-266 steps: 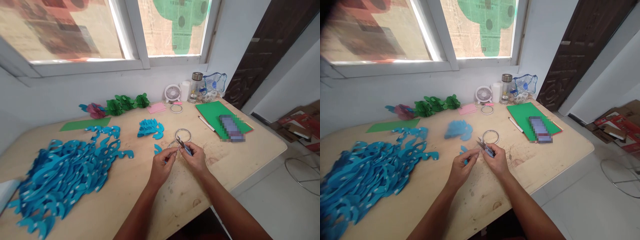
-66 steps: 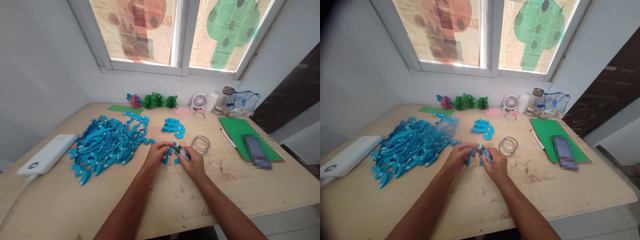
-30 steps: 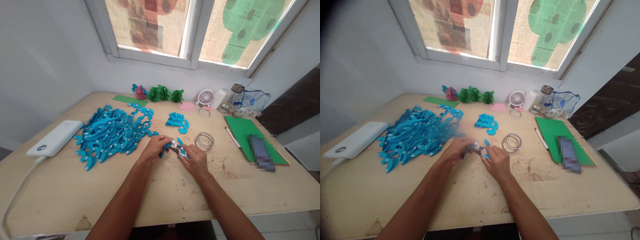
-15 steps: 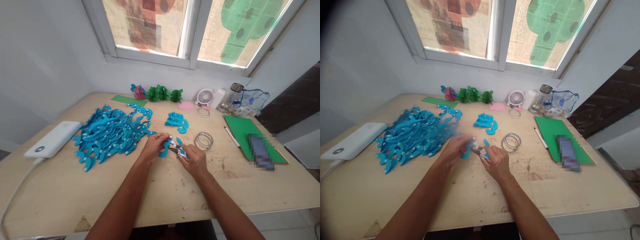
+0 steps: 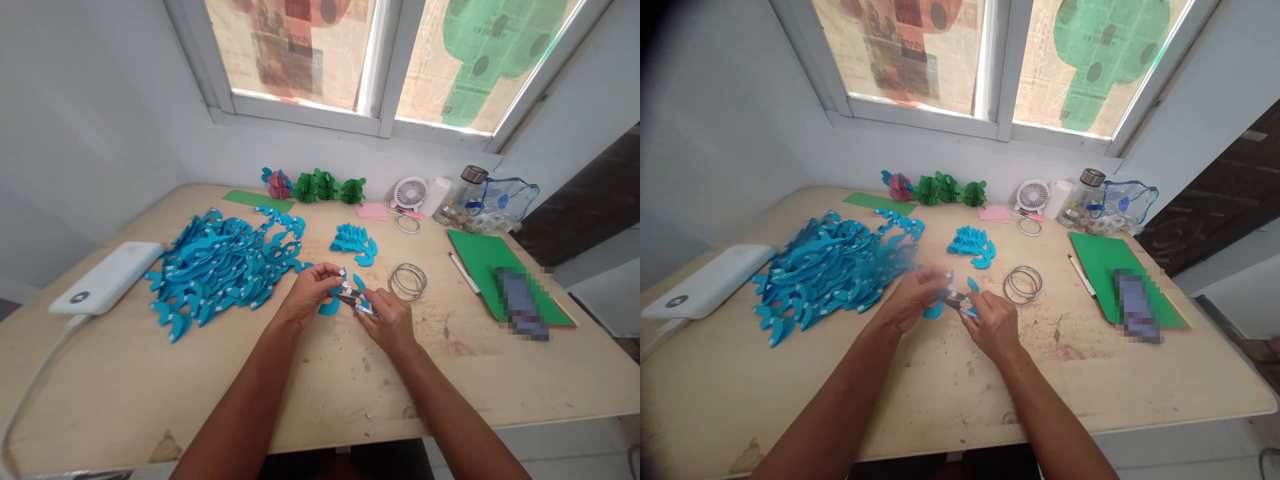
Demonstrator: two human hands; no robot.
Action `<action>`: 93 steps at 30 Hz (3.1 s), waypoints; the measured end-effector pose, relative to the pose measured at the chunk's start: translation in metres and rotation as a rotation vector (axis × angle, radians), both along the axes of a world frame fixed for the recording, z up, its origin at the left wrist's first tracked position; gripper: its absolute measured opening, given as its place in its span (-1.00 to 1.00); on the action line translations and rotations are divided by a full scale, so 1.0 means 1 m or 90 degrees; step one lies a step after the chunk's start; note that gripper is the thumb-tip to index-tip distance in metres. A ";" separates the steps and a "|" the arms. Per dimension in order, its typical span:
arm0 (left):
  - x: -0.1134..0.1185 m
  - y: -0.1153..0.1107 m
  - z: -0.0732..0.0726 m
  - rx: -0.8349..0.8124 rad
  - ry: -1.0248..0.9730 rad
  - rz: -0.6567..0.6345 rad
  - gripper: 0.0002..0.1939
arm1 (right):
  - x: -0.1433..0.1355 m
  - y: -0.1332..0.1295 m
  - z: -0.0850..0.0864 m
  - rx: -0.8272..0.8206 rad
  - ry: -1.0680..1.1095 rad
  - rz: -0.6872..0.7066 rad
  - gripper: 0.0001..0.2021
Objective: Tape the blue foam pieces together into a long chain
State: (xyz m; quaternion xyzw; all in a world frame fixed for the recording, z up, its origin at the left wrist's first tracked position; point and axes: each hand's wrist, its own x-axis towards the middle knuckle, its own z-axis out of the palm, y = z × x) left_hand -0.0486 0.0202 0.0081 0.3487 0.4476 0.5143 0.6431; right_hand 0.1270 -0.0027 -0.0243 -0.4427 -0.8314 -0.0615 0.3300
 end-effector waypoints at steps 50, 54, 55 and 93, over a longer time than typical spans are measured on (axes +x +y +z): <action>0.040 -0.015 -0.012 0.053 0.134 -0.075 -0.77 | 0.002 0.014 0.005 -0.444 0.568 -0.054 -0.82; 0.042 -0.015 -0.014 0.101 0.186 -0.065 -0.79 | 0.002 0.013 0.007 -0.483 0.597 -0.035 -0.81; 0.042 -0.015 -0.015 0.117 0.202 -0.061 -0.80 | 0.002 0.013 0.008 -0.496 0.606 -0.031 -0.81; 0.032 -0.011 -0.016 0.205 0.404 -0.136 -0.71 | 0.008 0.017 0.000 -0.464 0.453 -0.041 -0.87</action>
